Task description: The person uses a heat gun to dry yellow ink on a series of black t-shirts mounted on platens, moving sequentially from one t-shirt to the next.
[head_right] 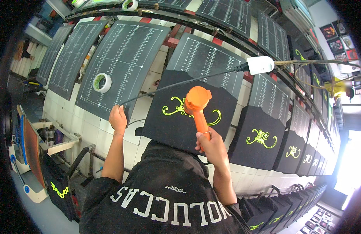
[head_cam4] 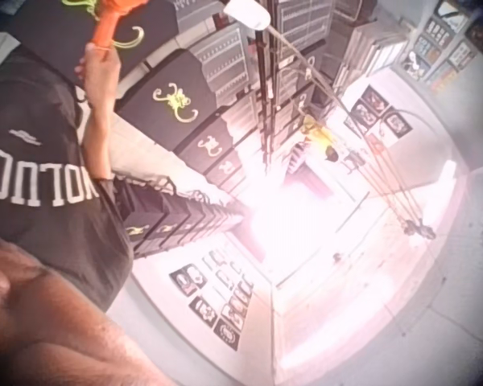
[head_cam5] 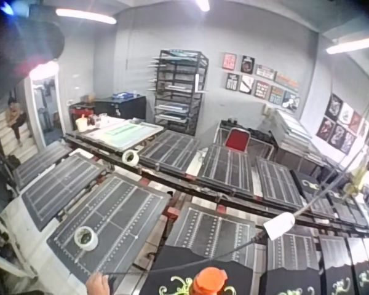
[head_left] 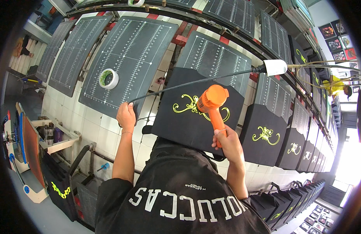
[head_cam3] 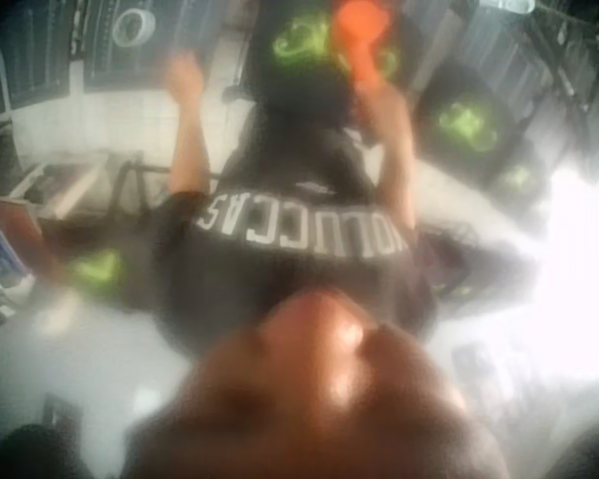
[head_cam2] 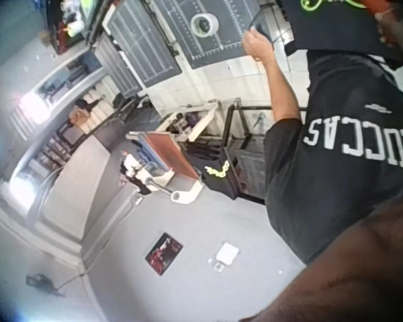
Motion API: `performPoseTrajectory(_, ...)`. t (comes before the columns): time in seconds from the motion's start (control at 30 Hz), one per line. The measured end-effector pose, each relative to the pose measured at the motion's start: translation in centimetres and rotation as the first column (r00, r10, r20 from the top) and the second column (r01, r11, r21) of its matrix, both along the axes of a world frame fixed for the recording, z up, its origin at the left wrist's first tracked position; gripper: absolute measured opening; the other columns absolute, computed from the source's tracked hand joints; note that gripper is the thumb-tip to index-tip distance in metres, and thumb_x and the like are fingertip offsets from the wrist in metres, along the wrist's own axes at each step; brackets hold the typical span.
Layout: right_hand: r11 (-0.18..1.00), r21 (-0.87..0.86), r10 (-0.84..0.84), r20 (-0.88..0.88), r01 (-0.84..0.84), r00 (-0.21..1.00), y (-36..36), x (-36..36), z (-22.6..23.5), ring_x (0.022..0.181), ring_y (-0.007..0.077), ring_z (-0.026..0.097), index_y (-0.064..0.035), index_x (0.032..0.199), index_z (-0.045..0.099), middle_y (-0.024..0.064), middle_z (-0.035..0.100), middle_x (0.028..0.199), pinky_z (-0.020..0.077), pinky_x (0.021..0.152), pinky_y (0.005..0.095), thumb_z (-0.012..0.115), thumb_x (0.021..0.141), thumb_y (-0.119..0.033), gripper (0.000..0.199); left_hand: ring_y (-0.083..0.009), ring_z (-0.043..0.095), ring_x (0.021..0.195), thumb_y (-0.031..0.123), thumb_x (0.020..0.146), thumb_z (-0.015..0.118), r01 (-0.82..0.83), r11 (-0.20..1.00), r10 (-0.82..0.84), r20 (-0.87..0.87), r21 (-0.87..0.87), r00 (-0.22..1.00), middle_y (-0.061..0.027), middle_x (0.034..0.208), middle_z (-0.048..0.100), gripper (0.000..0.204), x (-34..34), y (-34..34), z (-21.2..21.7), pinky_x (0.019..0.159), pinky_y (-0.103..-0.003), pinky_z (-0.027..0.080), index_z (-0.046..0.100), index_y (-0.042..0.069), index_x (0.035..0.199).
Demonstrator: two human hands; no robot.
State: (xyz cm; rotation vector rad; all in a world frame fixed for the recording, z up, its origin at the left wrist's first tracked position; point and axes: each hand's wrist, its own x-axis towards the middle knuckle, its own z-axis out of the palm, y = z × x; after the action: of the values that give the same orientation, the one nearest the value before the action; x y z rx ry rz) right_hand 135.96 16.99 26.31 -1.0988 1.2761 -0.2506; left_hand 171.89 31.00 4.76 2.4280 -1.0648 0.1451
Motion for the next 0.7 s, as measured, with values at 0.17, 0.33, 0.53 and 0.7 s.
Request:
performPoseTrajectory(0.17,0.999,0.028,0.033,0.032,-0.034,0.999,-0.3,-0.1,-0.5,0.061,0.0101,0.059,0.0024,0.106,0.058,0.0028,0.058,0.073,0.0472,0.055,0.0239,0.059,0.095,-0.024,0.028,-0.0376,0.058,0.079,0.032,0.098,0.049,-0.034,0.999,0.035,0.034,-0.033,0.999,-0.0141,0.082,0.059,0.033,0.2,0.0,-1.1,0.068,-0.048,0.046,0.057,0.003,0.085)
performPoseTrajectory(0.33,0.999,0.026,0.036,0.043,-0.037,0.998,-0.8,0.5,-1.5,0.062,0.0100,0.059,0.0016,0.105,0.057,0.0030,0.059,0.074,0.0469,0.056,0.0237,0.059,0.095,-0.025,0.028,-0.0373,0.057,0.084,0.030,0.099,0.049,-0.034,0.994,0.039,0.048,-0.102,0.998,-0.0141,0.087,0.060,0.031,0.0,0.0,-0.6,0.072,-0.047,0.046,0.059,0.002,0.090)
performPoseTrajectory(0.53,0.998,0.039,0.044,0.048,-0.046,0.998,-1.2,1.8,-1.2,0.063,0.0099,0.059,0.0012,0.105,0.058,0.0028,0.059,0.075,0.0465,0.056,0.0239,0.060,0.095,-0.024,0.028,-0.0395,0.056,0.086,0.028,0.100,0.045,-0.036,0.991,0.038,0.016,-0.128,0.999,-0.0173,0.090,0.061,0.031,-0.2,-0.1,0.0,0.076,-0.048,0.045,0.059,0.000,0.094)
performPoseTrajectory(0.7,0.996,0.031,0.080,0.067,-0.082,0.995,-0.7,2.8,-1.1,0.063,0.0098,0.059,0.0016,0.108,0.058,0.0026,0.059,0.076,0.0465,0.057,0.0236,0.060,0.095,-0.024,0.029,-0.0398,0.056,0.087,0.027,0.101,0.044,-0.041,0.988,0.049,0.048,-0.146,0.998,-0.0170,0.091,0.061,0.032,0.1,0.1,0.0,0.077,-0.048,0.045,0.059,0.000,0.095)
